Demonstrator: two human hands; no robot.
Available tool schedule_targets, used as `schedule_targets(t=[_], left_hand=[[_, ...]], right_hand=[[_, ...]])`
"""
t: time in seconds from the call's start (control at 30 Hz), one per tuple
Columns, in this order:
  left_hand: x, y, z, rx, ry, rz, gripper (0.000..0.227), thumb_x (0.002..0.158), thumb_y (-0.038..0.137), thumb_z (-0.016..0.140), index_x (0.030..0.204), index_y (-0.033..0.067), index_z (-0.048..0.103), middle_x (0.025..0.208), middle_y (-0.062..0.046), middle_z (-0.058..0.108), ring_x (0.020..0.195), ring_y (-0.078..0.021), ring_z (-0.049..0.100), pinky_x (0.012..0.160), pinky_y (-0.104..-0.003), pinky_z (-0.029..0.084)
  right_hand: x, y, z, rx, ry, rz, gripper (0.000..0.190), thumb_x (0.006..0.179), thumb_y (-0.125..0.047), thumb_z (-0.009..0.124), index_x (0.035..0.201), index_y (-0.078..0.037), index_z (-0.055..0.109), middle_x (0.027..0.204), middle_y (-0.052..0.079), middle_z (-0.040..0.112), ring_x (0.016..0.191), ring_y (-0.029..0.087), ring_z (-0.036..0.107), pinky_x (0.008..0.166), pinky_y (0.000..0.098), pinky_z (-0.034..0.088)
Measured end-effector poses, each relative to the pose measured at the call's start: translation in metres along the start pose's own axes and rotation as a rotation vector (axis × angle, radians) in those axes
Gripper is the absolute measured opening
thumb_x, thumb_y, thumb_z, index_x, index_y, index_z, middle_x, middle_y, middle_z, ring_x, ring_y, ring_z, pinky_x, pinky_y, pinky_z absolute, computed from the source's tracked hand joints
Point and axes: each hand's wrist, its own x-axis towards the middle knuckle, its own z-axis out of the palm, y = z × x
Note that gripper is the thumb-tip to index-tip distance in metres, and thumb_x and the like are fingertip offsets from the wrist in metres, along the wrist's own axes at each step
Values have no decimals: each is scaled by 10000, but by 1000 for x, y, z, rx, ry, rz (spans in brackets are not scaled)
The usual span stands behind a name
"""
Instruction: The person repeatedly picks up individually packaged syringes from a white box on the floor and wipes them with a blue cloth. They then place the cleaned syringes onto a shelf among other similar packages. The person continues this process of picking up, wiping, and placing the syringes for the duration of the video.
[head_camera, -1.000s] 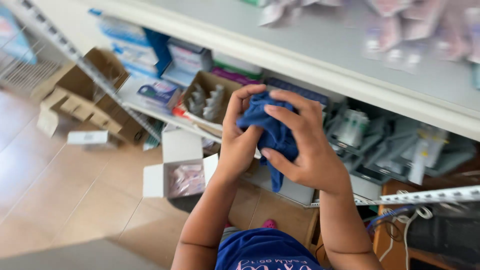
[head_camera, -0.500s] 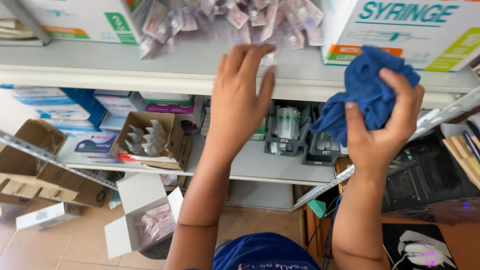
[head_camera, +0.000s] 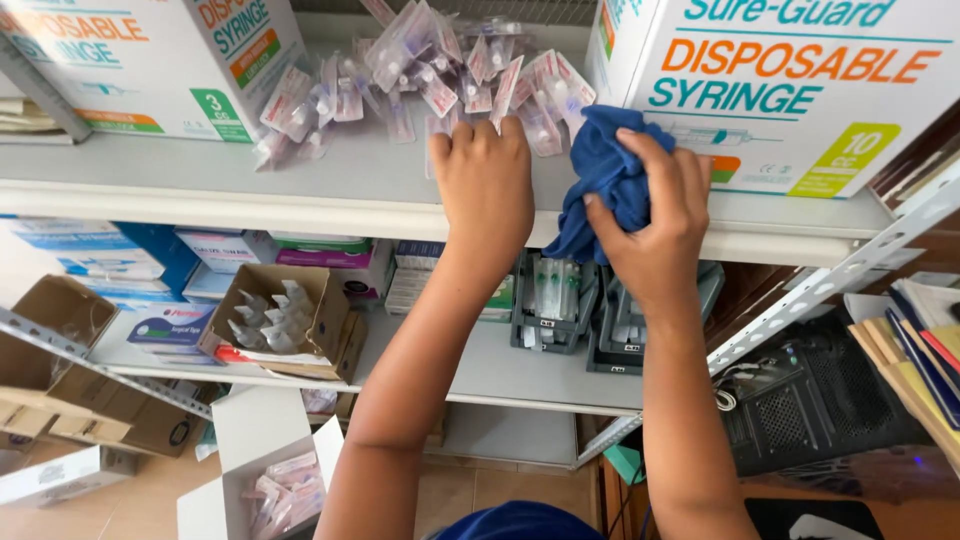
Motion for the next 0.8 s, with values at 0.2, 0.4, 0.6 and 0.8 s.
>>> schedule_targets(t=[0.2, 0.4, 0.6, 0.8], left_hand=[[2, -10, -91, -614, -190, -159, 327, 910, 102, 714, 1226, 39, 658, 868, -95, 664, 786, -326, 697, 772, -450, 483], [-20, 1, -103, -1762, -635, -511, 496, 1014, 81, 559, 1492, -15, 467, 1096, -73, 551, 812, -119, 570, 739, -262, 523], [-26, 9, -109, -1855, -602, -532, 458, 1097, 227, 411, 1485, -7, 481, 1452, -129, 567, 1280, -187, 540, 1130, -321, 416], [-63, 20, -91, -2089, -752, -585, 472, 1107, 220, 499, 1534, 23, 463, 1258, -56, 633, 1011, -101, 565, 857, -247, 481]], right_hand=[[-9, 12, -10, 158, -3, 89, 462, 992, -273, 745, 1361, -27, 616, 1211, 234, 600, 1099, 415, 576, 1009, 528, 420], [-12, -32, -22, 202, 130, 137, 438, 1024, -508, 565, 1261, -141, 533, 1456, 131, 439, 1423, 370, 435, 1245, 599, 412], [-38, -65, -25, 198, -59, -3, 379, 856, -267, 741, 1116, -10, 641, 1334, 238, 574, 1137, 365, 572, 1027, 510, 499], [-19, -53, -30, 169, 48, 4, 356, 830, -119, 797, 1122, -17, 622, 1305, 212, 575, 1168, 371, 587, 1053, 526, 533]])
